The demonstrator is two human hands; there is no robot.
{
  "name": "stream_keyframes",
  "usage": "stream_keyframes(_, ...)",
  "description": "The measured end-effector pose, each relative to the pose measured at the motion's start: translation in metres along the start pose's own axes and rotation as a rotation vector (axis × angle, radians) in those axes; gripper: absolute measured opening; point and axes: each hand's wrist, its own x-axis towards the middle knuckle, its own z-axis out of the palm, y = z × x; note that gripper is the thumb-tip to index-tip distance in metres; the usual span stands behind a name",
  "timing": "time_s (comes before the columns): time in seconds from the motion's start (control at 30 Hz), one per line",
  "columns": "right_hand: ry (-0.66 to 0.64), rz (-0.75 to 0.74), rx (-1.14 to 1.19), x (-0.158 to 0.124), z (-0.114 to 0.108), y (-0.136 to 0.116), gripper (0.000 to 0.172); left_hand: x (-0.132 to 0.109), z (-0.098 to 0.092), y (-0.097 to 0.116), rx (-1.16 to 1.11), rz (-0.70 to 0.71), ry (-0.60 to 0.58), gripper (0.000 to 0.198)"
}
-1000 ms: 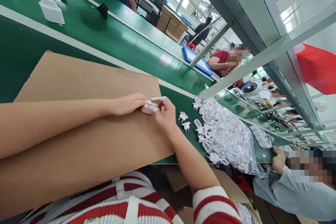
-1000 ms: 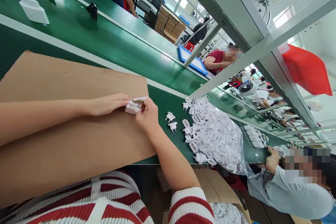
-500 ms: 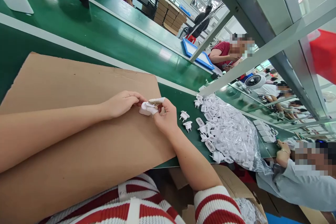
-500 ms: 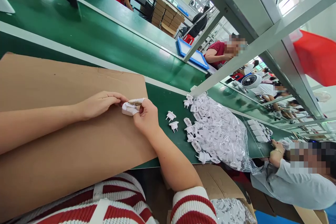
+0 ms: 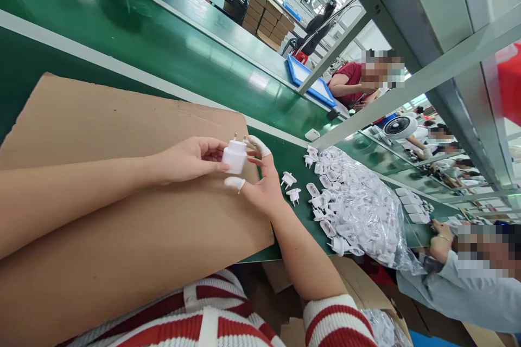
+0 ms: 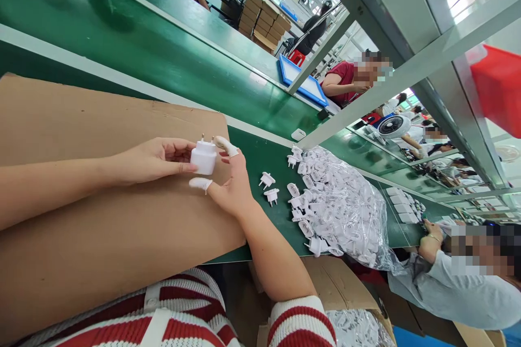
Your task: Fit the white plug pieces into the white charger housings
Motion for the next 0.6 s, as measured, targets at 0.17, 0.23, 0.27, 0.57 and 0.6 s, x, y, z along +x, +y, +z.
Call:
stream_keyframes(0.17, 0.112, -0.311, -0.152, 0.0, -0.005, -0.002, 0.055, -0.012, 0.008, 0.008, -0.047, 0.111, 0.016, 0.051)
stream_keyframes(0.23, 0.194, -0.415, -0.186, 0.001, -0.006, -0.005, 0.053, -0.019, 0.013, 0.011, 0.037, 0.206, 0.081, 0.048)
stream_keyframes(0.27, 0.228, -0.456, -0.19, 0.001, -0.006, -0.007, 0.054, -0.022, 0.015, 0.013, 0.102, 0.264, 0.128, 0.045)
stream_keyframes(0.57, 0.352, -0.558, -0.09, -0.007, 0.002, -0.012, 0.053, -0.039, 0.027, 0.025, 0.471, 0.752, 0.259, 0.041)
stream_keyframes(0.6, 0.357, -0.552, -0.089, -0.008, 0.003, -0.011, 0.051, -0.04, 0.027, 0.025, 0.487, 0.757, 0.259, 0.042)
